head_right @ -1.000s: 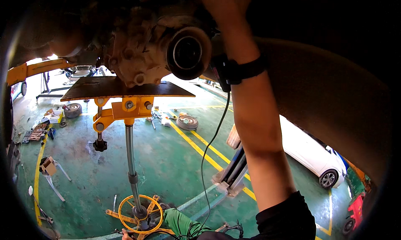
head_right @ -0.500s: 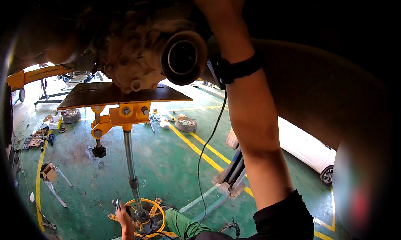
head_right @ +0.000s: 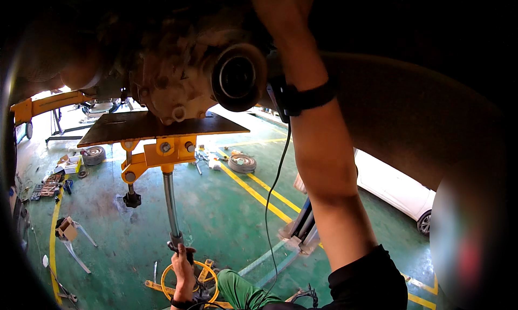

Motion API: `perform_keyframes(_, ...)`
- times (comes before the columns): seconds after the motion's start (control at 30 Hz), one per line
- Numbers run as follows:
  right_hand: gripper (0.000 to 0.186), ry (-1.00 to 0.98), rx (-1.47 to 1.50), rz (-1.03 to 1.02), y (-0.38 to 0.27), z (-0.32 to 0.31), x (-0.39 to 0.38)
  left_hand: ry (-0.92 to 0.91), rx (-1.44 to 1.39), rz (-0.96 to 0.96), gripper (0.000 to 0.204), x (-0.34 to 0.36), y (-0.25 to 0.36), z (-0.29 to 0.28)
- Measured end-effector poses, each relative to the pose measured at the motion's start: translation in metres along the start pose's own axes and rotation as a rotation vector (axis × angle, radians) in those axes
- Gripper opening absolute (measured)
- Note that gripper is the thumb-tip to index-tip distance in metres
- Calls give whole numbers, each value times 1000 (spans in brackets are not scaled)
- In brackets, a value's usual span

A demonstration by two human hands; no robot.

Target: The person manipulates mechanical components on the underside of a vehicle using a wrench and their hands. They loosen bolts, remove small parts, and place them into a box on the floor.

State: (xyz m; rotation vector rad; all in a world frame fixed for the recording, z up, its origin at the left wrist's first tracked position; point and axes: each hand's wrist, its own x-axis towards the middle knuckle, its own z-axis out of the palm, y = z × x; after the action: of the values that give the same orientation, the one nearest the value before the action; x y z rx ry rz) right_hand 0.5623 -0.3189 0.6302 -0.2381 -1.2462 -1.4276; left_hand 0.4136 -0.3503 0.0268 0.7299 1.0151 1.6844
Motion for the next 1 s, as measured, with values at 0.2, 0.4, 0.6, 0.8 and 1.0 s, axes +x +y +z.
perform_keyframes(0.2,57,-72,293,195,-73,-60,-67,245,-81,-92,52,-16,-28,-37)
perform_keyframes(0.4,75,-231,582,439,-93,-81,-128,315,-29,-129,52,-48,-65,-66)
perform_keyframes(0.6,79,-271,726,508,-96,-67,-137,297,-68,-197,44,-65,-73,-81)
perform_keyframes(0.8,74,-206,401,556,-115,-74,-118,142,76,-300,55,-59,-102,-114)
perform_keyframes(1.0,65,-243,423,560,-113,-72,-119,308,231,-87,37,-71,-105,-112)
